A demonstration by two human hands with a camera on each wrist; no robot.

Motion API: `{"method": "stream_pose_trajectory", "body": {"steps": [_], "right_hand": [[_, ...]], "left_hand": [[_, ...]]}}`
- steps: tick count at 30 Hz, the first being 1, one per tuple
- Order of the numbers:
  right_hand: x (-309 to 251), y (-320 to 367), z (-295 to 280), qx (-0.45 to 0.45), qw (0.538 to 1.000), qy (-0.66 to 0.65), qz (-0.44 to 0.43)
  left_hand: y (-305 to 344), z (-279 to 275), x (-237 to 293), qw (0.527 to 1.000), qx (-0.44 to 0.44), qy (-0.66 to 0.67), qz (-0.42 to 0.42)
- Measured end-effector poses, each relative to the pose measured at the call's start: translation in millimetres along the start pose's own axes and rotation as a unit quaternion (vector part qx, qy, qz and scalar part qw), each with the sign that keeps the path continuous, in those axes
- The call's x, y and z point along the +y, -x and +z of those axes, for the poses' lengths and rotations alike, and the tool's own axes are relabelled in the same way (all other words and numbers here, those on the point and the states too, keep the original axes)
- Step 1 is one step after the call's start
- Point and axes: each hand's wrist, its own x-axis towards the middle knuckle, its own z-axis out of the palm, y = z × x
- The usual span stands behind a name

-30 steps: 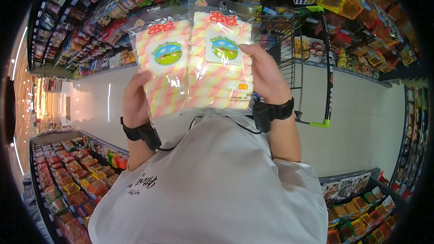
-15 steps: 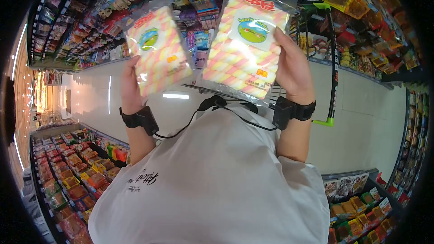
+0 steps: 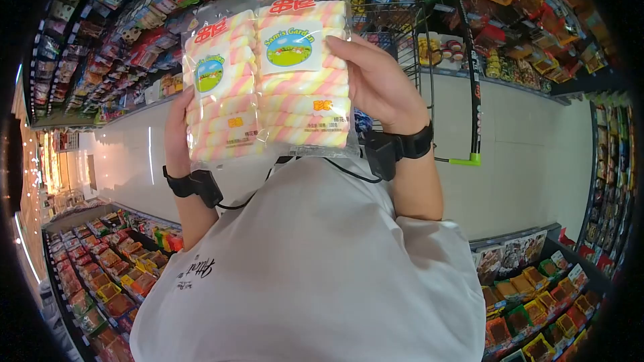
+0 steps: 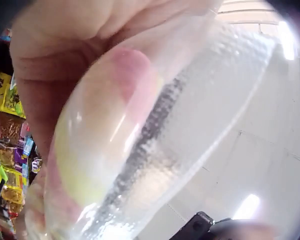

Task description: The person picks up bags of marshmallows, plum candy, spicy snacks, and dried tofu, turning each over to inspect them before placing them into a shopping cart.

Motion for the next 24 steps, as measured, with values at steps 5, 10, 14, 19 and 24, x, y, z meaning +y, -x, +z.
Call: {"method": "stream_pose_trajectory", "body": {"steps": [5, 10, 14, 19, 24], "right_hand": [[2.8, 0.8, 5.0, -0.002, 0.999, 0.036, -0.003], [-3.1, 8.2, 12.7, -0.011, 0.991, 0.127, -0.025], [-3.2, 7.0, 6.3, -0.045, 0.988, 0.144, -0.038], [-1.0, 9.9, 7.3, -0.047, 0.986, 0.160, -0.002], [13.3, 2.2, 5.1, -0.027, 0.988, 0.151, 0.035]], "left_hand": [[-12.9, -16.6, -13.8, 0.999, -0.005, -0.028, 0.013], [-14.3, -3.6, -23.7, 0.987, 0.005, -0.118, 0.104], [-13.1, -0.9, -27.4, 0.985, 0.009, -0.129, 0.118], [-16.9, -14.7, -33.3, 0.985, -0.025, -0.126, 0.115], [-19.4, 0.1, -41.9, 0.983, -0.005, -0.131, 0.126]]}}
